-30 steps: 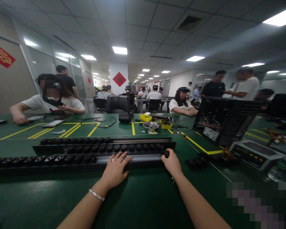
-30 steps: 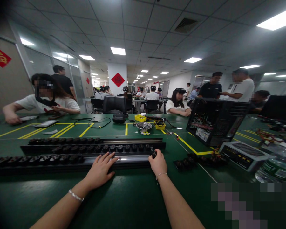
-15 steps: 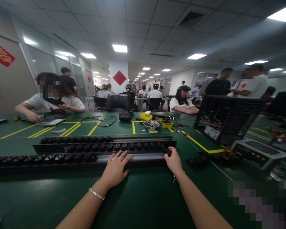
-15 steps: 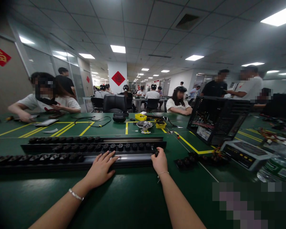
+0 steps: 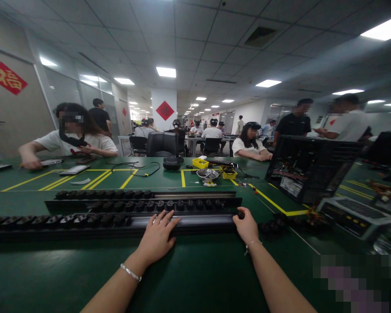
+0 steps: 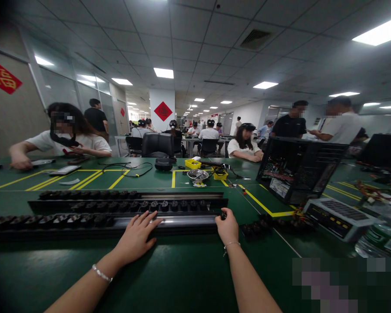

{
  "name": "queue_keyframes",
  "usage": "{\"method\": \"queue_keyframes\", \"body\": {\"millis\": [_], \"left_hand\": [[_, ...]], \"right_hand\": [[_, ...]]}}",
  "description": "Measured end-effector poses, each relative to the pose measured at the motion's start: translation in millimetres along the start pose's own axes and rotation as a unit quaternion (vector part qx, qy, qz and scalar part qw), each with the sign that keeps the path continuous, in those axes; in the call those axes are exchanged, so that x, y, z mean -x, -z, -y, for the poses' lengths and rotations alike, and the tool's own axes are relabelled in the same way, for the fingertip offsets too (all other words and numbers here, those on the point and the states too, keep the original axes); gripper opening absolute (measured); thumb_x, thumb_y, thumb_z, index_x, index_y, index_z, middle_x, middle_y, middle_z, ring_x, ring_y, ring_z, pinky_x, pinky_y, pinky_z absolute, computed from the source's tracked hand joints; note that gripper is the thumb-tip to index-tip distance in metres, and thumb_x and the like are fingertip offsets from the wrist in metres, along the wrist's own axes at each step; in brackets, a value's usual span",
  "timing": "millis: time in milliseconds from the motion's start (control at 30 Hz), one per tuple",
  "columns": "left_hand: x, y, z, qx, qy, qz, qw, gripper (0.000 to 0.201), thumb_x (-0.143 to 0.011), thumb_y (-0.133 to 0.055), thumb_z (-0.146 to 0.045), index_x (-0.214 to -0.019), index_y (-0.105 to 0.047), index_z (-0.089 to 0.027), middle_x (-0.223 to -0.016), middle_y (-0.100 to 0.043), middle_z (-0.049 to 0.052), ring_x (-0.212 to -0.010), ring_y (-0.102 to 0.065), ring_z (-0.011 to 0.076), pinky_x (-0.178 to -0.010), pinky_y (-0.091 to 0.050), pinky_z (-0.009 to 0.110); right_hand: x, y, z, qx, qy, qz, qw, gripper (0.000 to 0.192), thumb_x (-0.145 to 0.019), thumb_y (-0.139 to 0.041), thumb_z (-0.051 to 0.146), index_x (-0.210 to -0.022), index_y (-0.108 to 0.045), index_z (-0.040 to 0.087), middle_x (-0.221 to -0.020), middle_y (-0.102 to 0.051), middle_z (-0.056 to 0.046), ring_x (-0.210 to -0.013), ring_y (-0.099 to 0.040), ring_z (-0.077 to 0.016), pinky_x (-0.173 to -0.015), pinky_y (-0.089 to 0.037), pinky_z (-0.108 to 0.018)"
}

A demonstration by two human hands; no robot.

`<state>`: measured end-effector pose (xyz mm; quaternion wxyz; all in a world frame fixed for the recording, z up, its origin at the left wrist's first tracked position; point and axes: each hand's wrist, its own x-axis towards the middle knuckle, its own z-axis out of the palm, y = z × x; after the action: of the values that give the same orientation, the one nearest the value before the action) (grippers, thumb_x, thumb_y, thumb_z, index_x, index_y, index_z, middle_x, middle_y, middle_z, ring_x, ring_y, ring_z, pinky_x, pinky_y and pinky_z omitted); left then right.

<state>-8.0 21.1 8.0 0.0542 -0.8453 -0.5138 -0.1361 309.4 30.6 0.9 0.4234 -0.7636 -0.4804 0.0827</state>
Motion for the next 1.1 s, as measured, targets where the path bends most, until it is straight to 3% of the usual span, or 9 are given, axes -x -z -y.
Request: {"method": "queue_keyframes", "body": {"millis": [167,367,733,1100], "left_hand": [[0,-0.8,1,-0.002,-0.002,0.001,1.000,0.062,-0.072,-0.053,-0.029,-0.131,-0.035,-0.039,-0.145,-0.032,-0.002,-0.134,-0.023,0.0261,-0.107,-0.018,0.050],[0,-1.8,1,-0.002,-0.003,-0.001,1.000,0.062,-0.072,-0.053,-0.029,-0.131,-0.034,-0.040,-0.145,-0.032,-0.002,-0.134,-0.023,0.0259,-0.107,-0.018,0.050],[-1,0.6,0,-0.008,0.003,0.004,1.000,0.062,-0.071,-0.054,-0.028,-0.129,-0.037,-0.039,-0.145,-0.033,-0.002,-0.133,-0.025,0.0255,-0.107,-0.018,0.049],[0,0.5,0,-0.009,-0.001,0.000,1.000,0.061,-0.071,-0.053,-0.027,-0.129,-0.037,-0.038,-0.144,-0.033,-0.001,-0.133,-0.025,0.0260,-0.107,-0.019,0.050]], "right_hand": [[0,4,0,0.011,-0.010,0.014,1.000,0.037,-0.071,-0.046,0.031,-0.104,-0.058,0.021,-0.090,-0.065,-0.005,-0.076,-0.061,-0.0184,-0.065,-0.044,-0.027],[-7,7,-14,0.029,-0.017,-0.029,0.999,0.035,-0.069,-0.048,0.031,-0.101,-0.060,0.020,-0.085,-0.066,-0.006,-0.074,-0.061,-0.0191,-0.062,-0.045,-0.027],[-14,22,-29,0.068,0.032,0.037,0.996,0.041,-0.072,-0.046,0.024,-0.112,-0.053,0.019,-0.107,-0.063,-0.005,-0.095,-0.060,-0.0180,-0.084,-0.044,-0.028],[-24,19,-38,0.160,0.037,0.047,0.985,0.038,-0.078,-0.043,0.023,-0.115,-0.053,0.018,-0.114,-0.059,-0.007,-0.101,-0.056,-0.0203,-0.085,-0.044,-0.031]]}}
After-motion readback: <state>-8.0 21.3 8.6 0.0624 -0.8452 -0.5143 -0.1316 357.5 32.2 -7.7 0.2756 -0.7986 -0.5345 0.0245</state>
